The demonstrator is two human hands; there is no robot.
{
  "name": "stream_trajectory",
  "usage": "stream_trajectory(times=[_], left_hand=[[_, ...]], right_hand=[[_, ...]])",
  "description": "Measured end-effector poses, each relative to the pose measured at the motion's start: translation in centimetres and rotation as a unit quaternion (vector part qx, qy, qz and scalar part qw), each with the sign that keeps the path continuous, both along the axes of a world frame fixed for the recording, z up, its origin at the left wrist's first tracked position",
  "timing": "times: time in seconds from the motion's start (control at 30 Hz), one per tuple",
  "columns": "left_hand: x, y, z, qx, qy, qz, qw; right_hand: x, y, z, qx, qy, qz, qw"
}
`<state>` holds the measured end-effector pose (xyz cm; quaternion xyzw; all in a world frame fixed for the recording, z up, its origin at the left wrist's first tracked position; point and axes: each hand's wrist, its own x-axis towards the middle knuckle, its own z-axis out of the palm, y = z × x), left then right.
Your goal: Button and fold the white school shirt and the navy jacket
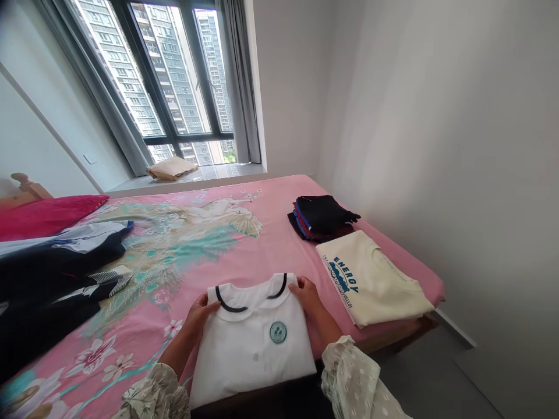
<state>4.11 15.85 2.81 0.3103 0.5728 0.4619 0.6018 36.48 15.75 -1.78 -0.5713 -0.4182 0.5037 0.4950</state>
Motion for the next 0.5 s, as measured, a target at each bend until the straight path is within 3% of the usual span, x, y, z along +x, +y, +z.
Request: stream_trajectory(times=[0.23, 0.4, 0.5], left_hand=[[-0.8, 1.0, 0.2, -0.015, -0.005, -0.052, 0.999], [-0.7, 1.9, 0.0, -0.011, 0.029, 0.015, 0.999], [-1.0, 0.9, 0.4, -0.017, 0.039, 0.029, 0.999]], right_hand=[[0.9, 1.4, 0.2, -0.017, -0.002, 0.040, 0.999], [0.2, 2.6, 0.5, -0.024, -0.034, -0.021, 0.999], [0.3, 1.9, 1.0, -0.022, -0.028, -0.060, 0.998]])
